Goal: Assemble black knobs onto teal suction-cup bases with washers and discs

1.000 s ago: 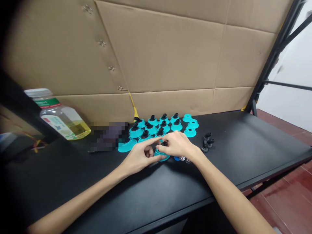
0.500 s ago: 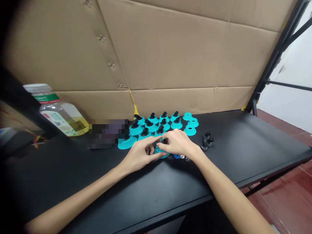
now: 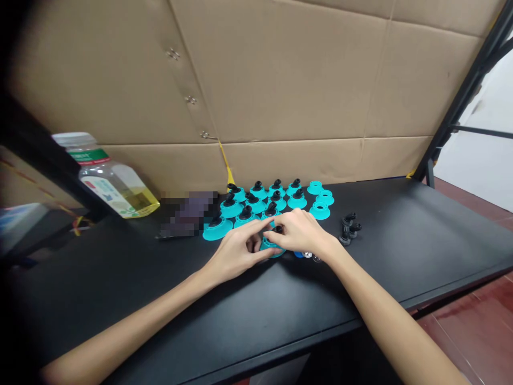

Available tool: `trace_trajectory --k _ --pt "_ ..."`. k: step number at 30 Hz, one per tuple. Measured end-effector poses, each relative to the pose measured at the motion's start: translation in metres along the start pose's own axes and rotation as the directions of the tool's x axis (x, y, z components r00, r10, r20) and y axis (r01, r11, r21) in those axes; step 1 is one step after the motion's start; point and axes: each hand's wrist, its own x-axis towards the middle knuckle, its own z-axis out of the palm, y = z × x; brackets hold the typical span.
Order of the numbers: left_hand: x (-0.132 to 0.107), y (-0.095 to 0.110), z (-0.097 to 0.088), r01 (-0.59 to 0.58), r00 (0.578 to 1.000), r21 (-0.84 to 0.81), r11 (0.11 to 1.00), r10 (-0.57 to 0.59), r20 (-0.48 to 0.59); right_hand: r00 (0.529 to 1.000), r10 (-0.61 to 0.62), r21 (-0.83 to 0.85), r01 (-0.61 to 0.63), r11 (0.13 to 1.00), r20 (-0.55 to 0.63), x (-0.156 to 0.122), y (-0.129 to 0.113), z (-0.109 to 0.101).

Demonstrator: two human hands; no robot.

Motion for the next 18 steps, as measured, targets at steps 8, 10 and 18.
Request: trace_trajectory --k 8,10,18 --pt "-0.0016 0.0019 -0.0041 -0.063 0.992 -0.049 0.997 0.068 0.109 1.0 0.016 -0.018 -0.016 1.0 -0.011 -0.0012 -0.0001 -0.0011" --pt "-0.0019 0.0017 -0.0021 -0.07 0.994 -0.019 0.997 0.071 0.081 1.0 0.019 -0.023 -0.019 1.0 -0.02 -0.0013 0.0004 -0.0008" --pt "-0.0024 0.0023 -0.0016 -0.042 0.999 0.066 0.997 0.039 0.036 1.0 0.022 -0.022 -0.022 1.0 -0.02 -0.0013 -0.001 -0.0022"
